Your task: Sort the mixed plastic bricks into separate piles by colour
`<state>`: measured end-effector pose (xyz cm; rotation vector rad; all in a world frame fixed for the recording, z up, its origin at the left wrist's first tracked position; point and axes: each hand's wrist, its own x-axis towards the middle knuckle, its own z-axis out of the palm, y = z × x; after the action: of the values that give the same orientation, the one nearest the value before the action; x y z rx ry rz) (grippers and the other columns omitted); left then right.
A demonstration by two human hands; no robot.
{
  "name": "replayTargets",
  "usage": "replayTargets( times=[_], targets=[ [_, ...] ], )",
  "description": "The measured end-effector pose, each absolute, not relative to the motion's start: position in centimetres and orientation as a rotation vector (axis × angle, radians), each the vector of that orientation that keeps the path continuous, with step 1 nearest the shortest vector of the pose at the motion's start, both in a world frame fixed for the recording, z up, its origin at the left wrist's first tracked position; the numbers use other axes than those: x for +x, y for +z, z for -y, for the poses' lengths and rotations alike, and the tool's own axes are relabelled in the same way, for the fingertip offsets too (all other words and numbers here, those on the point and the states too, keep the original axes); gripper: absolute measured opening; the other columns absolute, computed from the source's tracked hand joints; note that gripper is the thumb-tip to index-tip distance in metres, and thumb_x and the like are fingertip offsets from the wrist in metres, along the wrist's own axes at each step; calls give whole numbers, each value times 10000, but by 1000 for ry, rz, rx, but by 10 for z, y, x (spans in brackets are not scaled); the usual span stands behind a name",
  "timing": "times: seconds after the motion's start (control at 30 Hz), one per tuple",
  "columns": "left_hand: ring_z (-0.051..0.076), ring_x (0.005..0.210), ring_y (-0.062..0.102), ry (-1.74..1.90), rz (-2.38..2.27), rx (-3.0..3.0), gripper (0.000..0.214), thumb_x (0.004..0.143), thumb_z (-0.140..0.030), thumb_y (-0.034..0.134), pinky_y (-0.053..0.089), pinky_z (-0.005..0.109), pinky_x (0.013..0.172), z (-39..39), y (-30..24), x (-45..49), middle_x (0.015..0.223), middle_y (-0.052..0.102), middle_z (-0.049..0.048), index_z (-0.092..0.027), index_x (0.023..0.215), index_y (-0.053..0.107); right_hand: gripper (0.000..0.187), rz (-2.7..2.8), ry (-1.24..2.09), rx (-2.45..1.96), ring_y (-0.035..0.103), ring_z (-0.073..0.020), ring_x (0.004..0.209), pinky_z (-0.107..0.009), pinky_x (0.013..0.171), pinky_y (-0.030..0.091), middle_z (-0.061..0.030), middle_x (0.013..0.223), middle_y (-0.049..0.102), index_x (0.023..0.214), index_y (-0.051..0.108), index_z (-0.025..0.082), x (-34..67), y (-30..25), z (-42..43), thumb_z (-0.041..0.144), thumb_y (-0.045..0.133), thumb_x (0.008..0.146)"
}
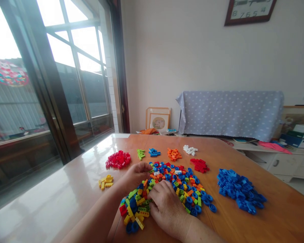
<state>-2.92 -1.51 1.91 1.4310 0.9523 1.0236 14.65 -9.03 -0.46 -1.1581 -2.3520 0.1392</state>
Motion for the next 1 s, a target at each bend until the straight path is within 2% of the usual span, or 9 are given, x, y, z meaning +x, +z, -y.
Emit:
replayTargets(
  times=[0.17, 0.37, 0.47, 0.6, 0.73, 0.83, 1.0],
  targets=[
    [113, 655, 583, 997, -995, 1450, 240, 766, -309, 674, 421, 242, 630, 14, 17, -30, 761, 603, -9, -149, 939, 629, 148, 2278, 153, -1187, 559, -232, 991, -387, 907, 459, -31, 998, 669, 1005, 666, 257, 149, -4, 87, 187, 589, 901],
    [111, 608, 585, 904, -955, 1448, 297, 806, -374, 656, 413, 231, 578, 16, 15, -30, 737, 634, -7, -163, 1004, 588, 402, 2148, -13, -1167, 564, -252, 1172, -427, 1033, 450, -82, 1266, 635, 1339, 551, 248, 158, -12, 74, 185, 520, 943],
    [116, 611, 605, 825, -927, 1471, 316, 813, -371, 644, 401, 230, 567, 18, 16, -30, 789, 675, 15, -168, 1044, 573, 440, 2132, -81, -1189, 554, -259, 1217, -461, 1070, 428, -94, 1313, 615, 1408, 498, 242, 161, -17, 67, 188, 476, 972],
    [119, 617, 613, 807, -868, 1461, 367, 802, -406, 672, 407, 233, 581, 19, 16, -31, 784, 671, 13, -173, 1064, 563, 357, 2148, -44, -1195, 601, -254, 1118, -460, 1006, 468, -92, 1213, 662, 1313, 571, 241, 162, -16, 61, 181, 447, 984],
    [119, 614, 609, 772, -810, 1455, 430, 781, -455, 718, 412, 236, 590, 17, 14, -31, 769, 664, 10, -177, 1069, 563, 215, 2095, 75, -1245, 626, -241, 1007, -398, 886, 504, -66, 1057, 690, 1085, 651, 248, 160, -6, 62, 177, 503, 945],
    [125, 631, 611, 758, -769, 1439, 459, 761, -481, 753, 405, 238, 591, 17, 15, -31, 795, 668, 18, -178, 1057, 575, 130, 2045, 180, -1297, 629, -218, 891, -347, 786, 500, -36, 922, 683, 920, 650, 250, 159, 2, 60, 201, 530, 916],
    [150, 741, 619, 1025, -893, 1385, 406, 745, -434, 775, 432, 256, 663, 9, 17, -37, 848, 663, 39, -154, 1001, 627, 101, 1957, 270, -1372, 612, -189, 765, -293, 695, 468, -4, 791, 662, 840, 633, 243, 154, 10, 35, 277, 547, 880]
  ],
)
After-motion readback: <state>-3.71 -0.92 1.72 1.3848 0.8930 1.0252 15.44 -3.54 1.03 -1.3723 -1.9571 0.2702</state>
